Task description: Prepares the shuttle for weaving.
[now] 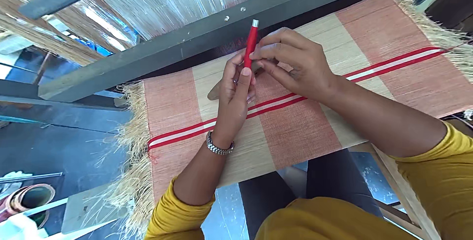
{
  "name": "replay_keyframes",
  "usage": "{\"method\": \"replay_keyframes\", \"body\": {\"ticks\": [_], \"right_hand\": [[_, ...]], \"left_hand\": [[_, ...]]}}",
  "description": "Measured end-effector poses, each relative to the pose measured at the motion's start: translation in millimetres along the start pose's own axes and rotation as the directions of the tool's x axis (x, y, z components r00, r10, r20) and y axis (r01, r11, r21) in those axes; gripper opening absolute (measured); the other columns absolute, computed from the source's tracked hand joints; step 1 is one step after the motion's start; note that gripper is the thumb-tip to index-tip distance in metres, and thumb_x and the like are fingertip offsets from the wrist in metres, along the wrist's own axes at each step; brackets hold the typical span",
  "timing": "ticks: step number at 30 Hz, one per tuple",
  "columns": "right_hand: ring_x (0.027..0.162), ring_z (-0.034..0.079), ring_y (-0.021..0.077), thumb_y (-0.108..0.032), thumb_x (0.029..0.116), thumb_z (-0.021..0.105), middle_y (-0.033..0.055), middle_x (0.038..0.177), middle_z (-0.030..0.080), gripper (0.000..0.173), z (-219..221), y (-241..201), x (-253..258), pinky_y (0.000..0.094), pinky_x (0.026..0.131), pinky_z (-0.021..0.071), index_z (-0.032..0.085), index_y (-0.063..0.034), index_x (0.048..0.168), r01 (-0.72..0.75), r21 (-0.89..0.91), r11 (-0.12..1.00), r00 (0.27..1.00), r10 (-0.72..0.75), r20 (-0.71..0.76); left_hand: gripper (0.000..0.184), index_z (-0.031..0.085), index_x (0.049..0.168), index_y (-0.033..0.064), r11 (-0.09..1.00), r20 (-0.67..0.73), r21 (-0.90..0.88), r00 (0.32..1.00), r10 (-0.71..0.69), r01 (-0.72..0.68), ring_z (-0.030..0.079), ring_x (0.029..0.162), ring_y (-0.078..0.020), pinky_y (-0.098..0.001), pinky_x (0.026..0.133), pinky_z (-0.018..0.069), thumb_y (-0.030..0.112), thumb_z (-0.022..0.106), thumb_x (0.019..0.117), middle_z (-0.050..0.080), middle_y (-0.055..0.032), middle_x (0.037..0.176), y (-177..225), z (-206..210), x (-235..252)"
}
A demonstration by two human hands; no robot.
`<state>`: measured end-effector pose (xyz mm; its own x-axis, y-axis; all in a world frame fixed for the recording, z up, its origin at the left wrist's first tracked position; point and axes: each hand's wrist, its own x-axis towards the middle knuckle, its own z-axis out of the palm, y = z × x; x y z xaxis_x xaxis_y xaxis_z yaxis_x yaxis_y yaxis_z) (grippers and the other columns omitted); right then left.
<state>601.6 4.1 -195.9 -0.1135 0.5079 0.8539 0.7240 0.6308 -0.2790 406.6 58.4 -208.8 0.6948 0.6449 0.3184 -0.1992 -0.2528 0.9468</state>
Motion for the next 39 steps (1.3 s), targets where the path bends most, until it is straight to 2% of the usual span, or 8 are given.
{"method": "replay_keyframes", "body": {"ticks": [12,16,21,25,29,35,37,39], "right_hand": [[0.097,0.068,0.0243,-0.006,0.0975,0.068,0.0165,0.106,0.072,0.011,-2.4,1.7,-1.5,0.0322,0.079,0.056,0.076,-0.0015,0.105,0.147,-0.23,0.962,0.988,-0.154,-0.013],[0.081,0.064,0.0147,-0.009,0.0989,0.064,0.0151,0.103,0.065,0.012,4.2,1.4,-2.4,0.0249,0.065,0.0554,0.068,0.002,0.101,0.007,-0.105,0.994,1.0,-0.005,0.017],[0.08,0.059,0.0082,-0.011,0.0986,0.061,0.0078,0.095,0.06,0.012,9.2,1.7,-3.3,0.0199,0.067,0.0517,0.067,-0.0001,0.098,-0.249,0.108,0.962,0.966,0.239,0.097],[0.077,0.06,0.0064,-0.013,0.0967,0.061,0.0041,0.092,0.062,0.01,5.5,0.8,-5.9,0.0212,0.067,0.0531,0.067,-0.005,0.096,-0.416,0.207,0.885,0.859,0.308,0.408],[0.08,0.06,0.0117,-0.016,0.0987,0.062,0.004,0.095,0.062,0.01,4.8,0.8,-8.3,0.0292,0.072,0.0535,0.067,-0.0074,0.099,-0.436,0.008,0.9,0.667,0.317,0.675],[0.093,0.065,0.0243,-0.024,0.0978,0.063,0.0097,0.113,0.065,0.019,-10.8,23.5,-3.3,0.0478,0.08,0.0565,0.074,-0.0117,0.106,-0.457,-0.287,0.842,0.681,0.539,0.496],[0.088,0.065,0.0244,-0.027,0.099,0.065,0.012,0.112,0.063,0.021,-16.4,26.0,0.7,0.0463,0.077,0.0565,0.073,-0.0098,0.108,-0.503,-0.282,0.817,0.739,0.576,0.35],[0.081,0.06,0.0172,-0.025,0.0984,0.067,0.0105,0.108,0.059,0.02,-17.2,21.6,3.3,0.0339,0.07,0.0536,0.072,-0.0085,0.108,-0.487,-0.193,0.852,0.836,0.519,0.18]], "left_hand": [[0.031,0.043,0.143,0.0177,0.999,0.03,-0.036,1.0,-0.005,0.006,0.042,0.05,-0.0086,-0.0187,0.04,0.036,0.02,0.04,0.112,0.055,-0.0058,0.092,7.9,10.2,-4.8],[0.032,0.042,0.144,0.0183,1.0,0.027,0.012,1.0,0.005,-0.006,0.041,0.05,-0.0086,-0.0186,0.04,0.035,0.02,0.04,0.1121,0.053,-0.0049,0.088,7.2,10.9,-5.9],[0.037,0.041,0.149,0.0222,0.993,-0.005,0.119,1.0,0.011,-0.01,0.037,0.049,-0.0077,-0.0178,0.039,0.0304,0.02,0.039,0.1117,0.052,-0.003,0.091,1.3,9.5,-5.7],[0.043,0.036,0.155,0.0228,0.969,-0.058,0.248,0.998,0.028,-0.013,0.042,0.053,-0.0084,-0.0188,0.041,0.0331,0.022,0.038,0.1121,0.054,-0.0033,0.095,-1.5,3.5,-4.9],[0.043,0.037,0.155,0.0217,0.982,-0.086,0.19,0.996,0.024,-0.008,0.034,0.049,-0.0088,-0.0195,0.039,0.0278,0.025,0.033,0.1128,0.047,-0.0018,0.083,4.0,-4.5,-2.4],[0.046,0.038,0.156,0.0205,0.999,-0.045,0.045,0.999,0.021,-0.019,0.033,0.049,-0.0072,-0.0176,0.04,0.0265,0.025,0.025,0.1115,0.048,-0.0008,0.085,3.2,-3.6,-2.8],[0.048,0.037,0.156,0.0208,0.999,-0.052,0.044,0.999,0.016,-0.013,0.034,0.049,-0.0074,-0.0175,0.04,0.0273,0.024,0.025,0.1105,0.05,-0.001,0.086,4.0,-2.1,-2.5],[0.048,0.037,0.157,0.02,0.998,-0.044,0.057,0.999,0.023,-0.021,0.036,0.051,-0.0077,-0.0179,0.042,0.0292,0.022,0.025,0.1102,0.05,-0.0013,0.088,4.0,0.0,-2.2]]}}
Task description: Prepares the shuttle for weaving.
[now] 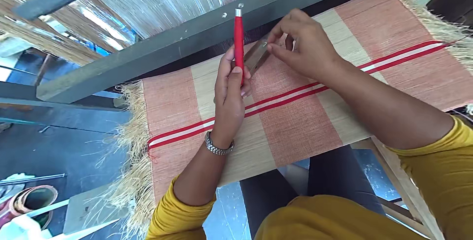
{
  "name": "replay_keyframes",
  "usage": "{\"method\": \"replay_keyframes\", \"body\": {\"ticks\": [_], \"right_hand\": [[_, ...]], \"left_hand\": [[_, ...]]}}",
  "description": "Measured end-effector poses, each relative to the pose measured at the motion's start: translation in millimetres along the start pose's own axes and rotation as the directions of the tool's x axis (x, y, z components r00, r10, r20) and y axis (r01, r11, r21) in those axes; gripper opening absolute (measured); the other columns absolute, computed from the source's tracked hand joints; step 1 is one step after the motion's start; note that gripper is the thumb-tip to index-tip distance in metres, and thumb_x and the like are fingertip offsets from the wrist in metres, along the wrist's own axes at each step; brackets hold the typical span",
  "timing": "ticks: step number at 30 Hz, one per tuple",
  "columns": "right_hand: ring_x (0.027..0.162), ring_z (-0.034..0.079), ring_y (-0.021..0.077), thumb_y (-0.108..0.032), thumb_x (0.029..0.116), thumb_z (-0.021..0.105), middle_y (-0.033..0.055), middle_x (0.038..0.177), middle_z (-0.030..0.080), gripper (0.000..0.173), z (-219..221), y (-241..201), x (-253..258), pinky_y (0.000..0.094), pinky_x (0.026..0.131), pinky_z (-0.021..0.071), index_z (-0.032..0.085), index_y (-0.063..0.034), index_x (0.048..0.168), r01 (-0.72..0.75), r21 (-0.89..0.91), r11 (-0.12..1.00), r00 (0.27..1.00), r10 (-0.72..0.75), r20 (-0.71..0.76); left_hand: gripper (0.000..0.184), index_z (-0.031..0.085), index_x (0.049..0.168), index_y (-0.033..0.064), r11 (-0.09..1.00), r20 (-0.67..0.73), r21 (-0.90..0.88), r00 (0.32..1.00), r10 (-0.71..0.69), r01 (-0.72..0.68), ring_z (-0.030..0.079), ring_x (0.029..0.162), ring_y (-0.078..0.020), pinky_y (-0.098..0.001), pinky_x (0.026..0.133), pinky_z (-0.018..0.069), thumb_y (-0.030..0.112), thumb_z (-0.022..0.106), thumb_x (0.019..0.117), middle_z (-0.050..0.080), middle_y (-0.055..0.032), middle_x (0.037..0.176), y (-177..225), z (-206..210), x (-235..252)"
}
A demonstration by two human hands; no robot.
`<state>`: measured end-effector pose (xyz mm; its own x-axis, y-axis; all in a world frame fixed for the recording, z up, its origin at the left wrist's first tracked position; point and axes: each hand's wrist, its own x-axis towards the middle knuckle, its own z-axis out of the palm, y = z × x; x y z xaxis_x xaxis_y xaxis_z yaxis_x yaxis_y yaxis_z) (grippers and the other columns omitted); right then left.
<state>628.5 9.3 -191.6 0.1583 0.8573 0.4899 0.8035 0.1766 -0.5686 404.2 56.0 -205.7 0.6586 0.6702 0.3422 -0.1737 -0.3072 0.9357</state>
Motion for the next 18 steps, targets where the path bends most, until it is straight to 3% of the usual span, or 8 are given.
{"method": "replay_keyframes", "body": {"ticks": [2,3,5,10,18], "right_hand": [[0.081,0.058,0.0098,-0.02,0.0978,0.069,0.0094,0.108,0.059,0.018,4.6,-8.3,-3.1,0.021,0.066,0.0511,0.074,-0.0064,0.107,0.145,0.137,0.98,0.98,-0.123,-0.156],[0.085,0.06,0.0099,-0.018,0.0969,0.07,0.0109,0.11,0.06,0.017,7.7,-13.7,-5.0,0.0198,0.068,0.052,0.075,-0.0043,0.106,0.215,0.195,0.957,0.964,-0.175,-0.202],[0.093,0.062,0.0113,-0.016,0.0942,0.074,0.0125,0.113,0.061,0.017,13.4,-22.4,-9.5,0.0199,0.072,0.0544,0.075,-0.0026,0.105,0.278,0.248,0.928,0.945,-0.218,-0.244],[0.096,0.061,0.0115,-0.016,0.0906,0.079,0.0127,0.113,0.063,0.017,20.1,-26.1,-15.1,0.0191,0.074,0.0532,0.078,-0.0031,0.101,0.298,0.253,0.92,0.931,-0.222,-0.29],[0.096,0.061,0.0118,-0.01,0.0901,0.073,0.013,0.11,0.062,0.009,18.0,-24.5,-11.9,0.0198,0.074,0.0532,0.073,-0.0018,0.088,0.344,0.265,0.901,0.917,-0.261,-0.302]], "left_hand": [[0.048,0.035,0.158,0.0207,1.0,0.02,0.01,1.0,-0.003,0.003,0.039,0.054,-0.0075,-0.0176,0.044,0.031,0.022,0.025,0.1113,0.05,-0.0015,0.089,0.4,2.6,-1.1],[0.048,0.034,0.159,0.0206,1.0,0.03,0.01,1.0,-0.003,0.003,0.039,0.055,-0.0075,-0.0174,0.044,0.0313,0.021,0.025,0.1113,0.051,-0.0018,0.09,0.6,3.7,-1.7],[0.049,0.035,0.159,0.0198,1.0,0.04,-0.006,0.999,-0.002,0.002,0.039,0.054,-0.0077,-0.0174,0.043,0.0301,0.02,0.025,0.1108,0.052,-0.0024,0.091,0.9,6.4,-2.6],[0.047,0.032,0.159,0.0201,1.0,0.057,0.014,0.998,0.01,-0.011,0.043,0.058,-0.0082,-0.0182,0.046,0.0354,0.02,0.028,0.1119,0.053,-0.0026,0.097,-0.2,9.9,-2.3],[0.05,0.033,0.159,0.0161,0.986,0.067,0.15,0.995,0.07,-0.079,0.043,0.054,-0.0081,-0.0183,0.042,0.0377,0.012,0.04,0.11,0.056,-0.0046,0.103,5.6,9.7,-2.7]]}}
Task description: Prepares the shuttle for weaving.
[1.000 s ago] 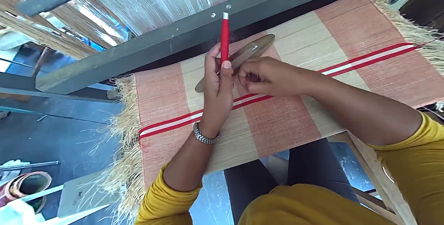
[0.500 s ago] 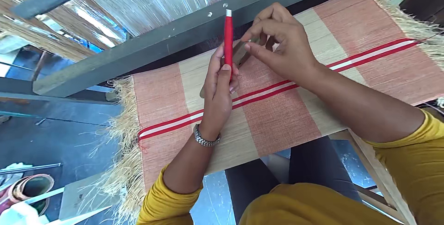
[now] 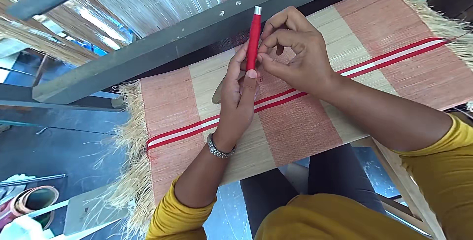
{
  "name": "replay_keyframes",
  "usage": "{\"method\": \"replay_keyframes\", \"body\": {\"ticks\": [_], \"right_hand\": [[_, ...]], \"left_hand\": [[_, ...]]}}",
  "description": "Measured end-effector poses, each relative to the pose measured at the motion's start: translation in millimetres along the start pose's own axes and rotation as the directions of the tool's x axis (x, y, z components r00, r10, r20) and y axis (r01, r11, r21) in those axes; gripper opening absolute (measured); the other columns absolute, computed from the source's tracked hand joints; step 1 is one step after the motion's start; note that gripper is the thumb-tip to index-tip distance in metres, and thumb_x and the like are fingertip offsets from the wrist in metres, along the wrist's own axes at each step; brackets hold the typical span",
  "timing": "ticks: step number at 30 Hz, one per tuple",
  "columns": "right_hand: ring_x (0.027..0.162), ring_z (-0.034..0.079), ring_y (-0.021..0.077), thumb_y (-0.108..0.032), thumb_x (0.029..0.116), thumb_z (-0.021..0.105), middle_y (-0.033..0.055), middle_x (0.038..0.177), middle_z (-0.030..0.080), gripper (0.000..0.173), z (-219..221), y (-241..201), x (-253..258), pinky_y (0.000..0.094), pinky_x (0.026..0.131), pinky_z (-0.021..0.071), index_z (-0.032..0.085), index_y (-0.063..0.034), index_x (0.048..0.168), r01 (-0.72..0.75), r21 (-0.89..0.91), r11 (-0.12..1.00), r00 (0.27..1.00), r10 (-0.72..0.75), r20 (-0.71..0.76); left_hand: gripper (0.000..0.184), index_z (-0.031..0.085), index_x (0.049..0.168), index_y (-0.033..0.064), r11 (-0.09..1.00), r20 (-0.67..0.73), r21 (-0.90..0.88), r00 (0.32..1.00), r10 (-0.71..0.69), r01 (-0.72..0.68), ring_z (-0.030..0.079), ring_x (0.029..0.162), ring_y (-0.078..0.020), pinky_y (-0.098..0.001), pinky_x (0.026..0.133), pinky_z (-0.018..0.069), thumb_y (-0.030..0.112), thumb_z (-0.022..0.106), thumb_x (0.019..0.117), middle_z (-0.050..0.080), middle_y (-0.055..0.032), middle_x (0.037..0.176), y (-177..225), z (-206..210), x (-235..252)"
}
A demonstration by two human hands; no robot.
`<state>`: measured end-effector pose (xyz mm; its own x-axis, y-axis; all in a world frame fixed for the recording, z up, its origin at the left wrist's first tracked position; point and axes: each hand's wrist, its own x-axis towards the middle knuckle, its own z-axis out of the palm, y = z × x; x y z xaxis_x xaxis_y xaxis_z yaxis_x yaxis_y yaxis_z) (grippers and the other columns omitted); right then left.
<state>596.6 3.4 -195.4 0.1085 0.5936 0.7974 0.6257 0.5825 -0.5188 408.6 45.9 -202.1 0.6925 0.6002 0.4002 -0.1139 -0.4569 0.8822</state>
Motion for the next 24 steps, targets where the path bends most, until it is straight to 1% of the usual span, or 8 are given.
{"method": "replay_keyframes", "body": {"ticks": [2,8,11,13,15,17,20,24], "right_hand": [[0.096,0.061,0.0118,-0.01,0.0892,0.072,0.0131,0.11,0.061,0.008,0.4,2.0,-0.1,0.0195,0.073,0.0529,0.071,-0.0019,0.087,-0.006,0.008,1.0,1.0,0.006,0.014],[0.096,0.06,0.0119,-0.012,0.0871,0.068,0.0108,0.107,0.061,0.009,0.8,2.1,-1.8,0.0214,0.075,0.0523,0.067,-0.0041,0.082,-0.034,0.059,0.998,0.994,0.027,0.109],[0.094,0.063,0.0101,-0.012,0.089,0.066,0.0088,0.106,0.061,0.009,-0.1,1.8,-3.3,0.021,0.075,0.0553,0.067,-0.0043,0.085,-0.094,0.118,0.989,0.981,0.071,0.182],[0.093,0.064,0.0097,-0.011,0.0904,0.065,0.0072,0.105,0.063,0.007,0.0,2.5,-4.1,0.0215,0.074,0.0568,0.066,-0.0047,0.087,-0.179,0.194,0.965,0.966,0.134,0.222],[0.09,0.064,0.0099,-0.008,0.0909,0.064,0.0051,0.101,0.065,0.004,0.9,2.2,-4.0,0.0228,0.071,0.0564,0.065,-0.0056,0.088,-0.282,0.311,0.908,0.946,0.209,0.248],[0.084,0.065,0.0088,-0.005,0.0913,0.064,0.0045,0.099,0.068,0.003,0.6,0.1,-3.6,0.0228,0.07,0.0561,0.062,-0.0059,0.089,-0.364,0.398,0.842,0.924,0.27,0.271],[0.084,0.068,0.0104,0.0,0.0899,0.065,0.0079,0.105,0.069,0.007,1.1,-2.8,-3.8,0.0236,0.071,0.0589,0.059,-0.0036,0.092,-0.369,0.461,0.807,0.925,0.269,0.27],[0.086,0.068,0.0128,0.006,0.0889,0.065,0.0107,0.104,0.068,0.013,3.7,-4.2,-3.8,0.0242,0.071,0.0599,0.056,-0.0018,0.094,-0.3,0.495,0.815,0.953,0.236,0.189]], "left_hand": [[0.051,0.033,0.159,0.0137,0.999,-0.011,0.043,1.0,0.027,-0.027,0.046,0.057,-0.0088,-0.0192,0.044,0.0393,0.01,0.041,0.109,0.056,-0.0055,0.108,0.1,0.2,0.4],[0.053,0.033,0.16,0.0182,0.989,-0.05,0.151,0.999,0.011,-0.003,0.055,0.073,-0.0101,-0.0202,0.052,0.0452,0.012,0.044,0.1085,0.055,-0.0067,0.128,-4.3,-1.5,0.2],[0.053,0.037,0.159,0.017,0.983,-0.084,0.185,0.996,0.013,0.003,0.053,0.071,-0.0116,-0.0211,0.05,0.0437,0.013,0.048,0.1067,0.053,-0.0088,0.12,-5.9,-0.7,0.2],[0.052,0.04,0.158,0.0166,0.978,-0.095,0.21,0.995,0.023,-0.003,0.053,0.074,-0.0112,-0.0209,0.053,0.0449,0.013,0.048,0.1066,0.051,-0.0083,0.119,-7.4,-2.0,0.1],[0.051,0.041,0.157,0.016,0.974,-0.105,0.228,0.994,0.035,-0.01,0.054,0.075,-0.0107,-0.0205,0.054,0.0466,0.013,0.048,0.107,0.052,-0.008,0.118,-8.1,-3.4,0.6],[0.052,0.041,0.158,0.0172,0.969,-0.119,0.248,0.992,0.032,-0.002,0.052,0.073,-0.0108,-0.0208,0.052,0.0443,0.015,0.049,0.1071,0.051,-0.0079,0.116,-8.2,-4.4,1.1],[0.053,0.041,0.158,0.0156,0.962,-0.127,0.272,0.991,0.051,-0.014,0.053,0.075,-0.0115,-0.021,0.054,0.0462,0.014,0.052,0.1065,0.05,-0.0083,0.115,-6.7,-5.2,1.8],[0.052,0.044,0.156,0.0121,0.948,-0.123,0.314,0.988,0.096,-0.053,0.056,0.093,-0.0116,-0.0209,0.071,0.0515,0.011,0.053,0.1056,0.049,-0.0078,0.119,-6.9,-5.1,1.6]]}}
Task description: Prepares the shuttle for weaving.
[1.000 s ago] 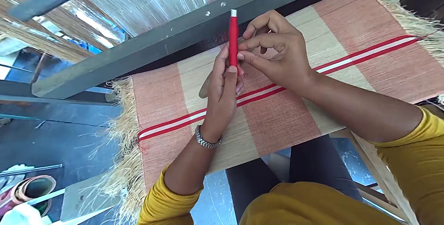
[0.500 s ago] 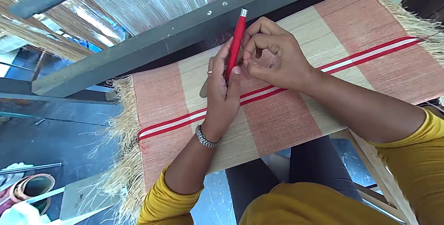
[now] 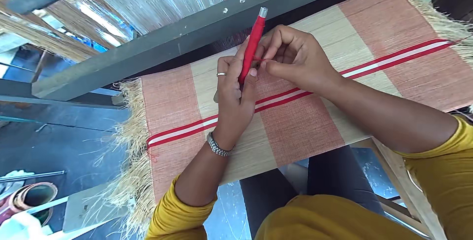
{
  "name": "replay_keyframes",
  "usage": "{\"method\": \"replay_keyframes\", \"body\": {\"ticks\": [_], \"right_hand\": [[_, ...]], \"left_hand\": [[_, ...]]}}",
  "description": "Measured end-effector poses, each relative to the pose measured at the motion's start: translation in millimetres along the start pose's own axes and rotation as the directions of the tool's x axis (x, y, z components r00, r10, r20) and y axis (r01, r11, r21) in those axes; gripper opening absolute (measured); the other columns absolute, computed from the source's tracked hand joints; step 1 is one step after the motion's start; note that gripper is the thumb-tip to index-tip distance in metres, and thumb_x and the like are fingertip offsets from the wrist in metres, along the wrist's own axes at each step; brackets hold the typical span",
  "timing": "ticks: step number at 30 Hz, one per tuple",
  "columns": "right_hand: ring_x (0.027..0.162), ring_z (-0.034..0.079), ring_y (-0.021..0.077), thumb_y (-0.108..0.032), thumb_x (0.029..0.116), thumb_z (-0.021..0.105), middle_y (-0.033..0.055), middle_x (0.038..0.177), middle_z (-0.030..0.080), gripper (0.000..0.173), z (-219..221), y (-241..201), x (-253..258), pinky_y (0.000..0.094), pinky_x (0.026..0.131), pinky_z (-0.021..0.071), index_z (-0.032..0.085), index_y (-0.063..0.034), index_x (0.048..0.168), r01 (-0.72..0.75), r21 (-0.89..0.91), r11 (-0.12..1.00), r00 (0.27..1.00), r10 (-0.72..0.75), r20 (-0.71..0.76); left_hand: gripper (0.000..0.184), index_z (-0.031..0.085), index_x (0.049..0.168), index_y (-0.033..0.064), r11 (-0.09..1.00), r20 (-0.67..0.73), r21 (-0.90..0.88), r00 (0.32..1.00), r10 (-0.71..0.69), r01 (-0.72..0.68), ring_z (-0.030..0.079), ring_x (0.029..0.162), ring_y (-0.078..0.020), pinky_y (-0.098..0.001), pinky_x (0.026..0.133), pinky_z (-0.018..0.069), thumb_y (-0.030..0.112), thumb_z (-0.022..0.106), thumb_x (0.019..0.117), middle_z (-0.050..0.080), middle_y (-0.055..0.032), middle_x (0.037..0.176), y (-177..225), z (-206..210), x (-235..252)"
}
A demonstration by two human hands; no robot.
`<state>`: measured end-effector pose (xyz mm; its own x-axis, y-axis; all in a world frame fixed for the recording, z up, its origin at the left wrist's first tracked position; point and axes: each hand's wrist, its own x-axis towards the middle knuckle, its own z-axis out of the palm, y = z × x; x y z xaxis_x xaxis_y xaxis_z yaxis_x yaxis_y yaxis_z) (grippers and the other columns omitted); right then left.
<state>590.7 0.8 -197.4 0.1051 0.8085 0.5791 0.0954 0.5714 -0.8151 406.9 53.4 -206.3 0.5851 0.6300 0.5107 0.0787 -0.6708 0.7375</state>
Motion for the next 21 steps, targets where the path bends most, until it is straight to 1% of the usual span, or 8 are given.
{"method": "replay_keyframes", "body": {"ticks": [2,4,8,11,13,15,18,21], "right_hand": [[0.089,0.069,0.0145,0.008,0.0888,0.065,0.0125,0.107,0.068,0.013,-0.2,0.1,0.8,0.025,0.072,0.0602,0.056,-0.0012,0.093,0.048,0.02,0.999,0.998,-0.048,-0.038],[0.09,0.069,0.0148,0.008,0.0894,0.061,0.0123,0.107,0.068,0.014,-1.2,-1.2,1.4,0.0249,0.07,0.0588,0.053,-0.0027,0.094,0.063,0.041,0.997,0.997,-0.061,-0.053],[0.076,0.07,0.0152,0.004,0.0944,0.057,0.0095,0.092,0.071,0.013,-0.7,-2.8,0.8,0.0266,0.065,0.0591,0.049,-0.0045,0.097,-0.012,0.051,0.999,1.0,0.013,-0.015],[0.065,0.065,0.0121,0.001,0.097,0.055,0.0052,0.078,0.066,0.009,-0.9,-2.7,-0.6,0.0246,0.059,0.0567,0.049,-0.0047,0.101,-0.065,0.01,0.998,0.997,0.065,0.042],[0.056,0.057,0.0063,-0.001,0.0963,0.055,0.0009,0.069,0.06,0.012,-3.1,-1.7,-0.3,0.0205,0.051,0.048,0.051,-0.003,0.108,-0.032,-0.108,0.994,0.993,0.044,0.113],[0.05,0.047,0.0034,-0.01,0.0957,0.061,-0.0036,0.063,0.054,0.021,-9.7,1.2,1.6,0.0203,0.046,0.0409,0.059,-0.0013,0.114,0.068,-0.365,0.929,0.975,0.016,0.222],[0.056,0.054,0.0133,-0.042,0.1003,0.06,-0.0022,0.065,0.055,0.031,-25.4,2.0,5.8,0.038,0.054,0.0479,0.069,-0.012,0.1,0.119,-0.738,0.664,0.952,0.135,0.275],[0.062,0.059,0.0202,-0.048,0.1045,0.053,0.0038,0.068,0.059,0.045,-47.1,1.0,14.1,0.0466,0.06,0.0504,0.068,-0.0091,0.088,0.032,-0.823,0.567,0.962,0.205,0.179]], "left_hand": [[0.053,0.043,0.158,0.0139,1.0,0.003,0.025,1.0,-0.006,0.006,0.055,0.092,-0.011,-0.0203,0.069,0.0503,0.011,0.053,0.1051,0.049,-0.0075,0.119,0.9,-0.9,0.3],[0.054,0.042,0.158,0.0155,0.999,-0.002,0.039,1.0,-0.019,0.019,0.052,0.082,-0.011,-0.0198,0.06,0.0456,0.012,0.053,0.105,0.048,-0.008,0.116,1.5,-1.3,1.2],[0.053,0.043,0.158,0.0154,0.997,0.001,0.072,1.0,-0.023,0.023,0.053,0.085,-0.0112,-0.0209,0.062,0.0458,0.013,0.053,0.1054,0.049,-0.0073,0.118,1.0,-1.5,0.9],[0.051,0.044,0.156,0.014,0.997,0.003,0.067,0.999,-0.039,0.038,0.052,0.081,-0.0099,-0.0195,0.061,0.0452,0.014,0.053,0.1061,0.05,-0.0071,0.117,0.7,-3.7,0.9],[0.05,0.043,0.156,0.014,0.996,0.0,0.062,0.998,-0.058,0.058,0.052,0.07,-0.0083,-0.0181,0.052,0.044,0.014,0.051,0.1065,0.052,-0.0075,0.113,-0.5,-7.9,2.7],[0.049,0.044,0.155,0.013,0.996,-0.032,0.064,0.997,-0.067,0.069,0.052,0.069,-0.0078,-0.0183,0.052,0.0442,0.014,0.051,0.1067,0.052,-0.0077,0.115,-5.7,-13.3,7.5],[0.048,0.045,0.153,0.0082,0.998,-0.124,0.051,0.992,-0.028,0.034,0.056,0.078,-0.0105,-0.0241,0.062,0.0495,0.014,0.052,0.1059,0.056,-0.0093,0.123,-25.4,-26.3,23.0],[0.049,0.043,0.154,0.0052,0.997,-0.194,0.06,0.98,-0.033,0.046,0.055,0.076,-0.012,-0.0261,0.062,0.048,0.014,0.052,0.1063,0.056,-0.0093,0.116,-37.8,-38.8,30.9]]}}
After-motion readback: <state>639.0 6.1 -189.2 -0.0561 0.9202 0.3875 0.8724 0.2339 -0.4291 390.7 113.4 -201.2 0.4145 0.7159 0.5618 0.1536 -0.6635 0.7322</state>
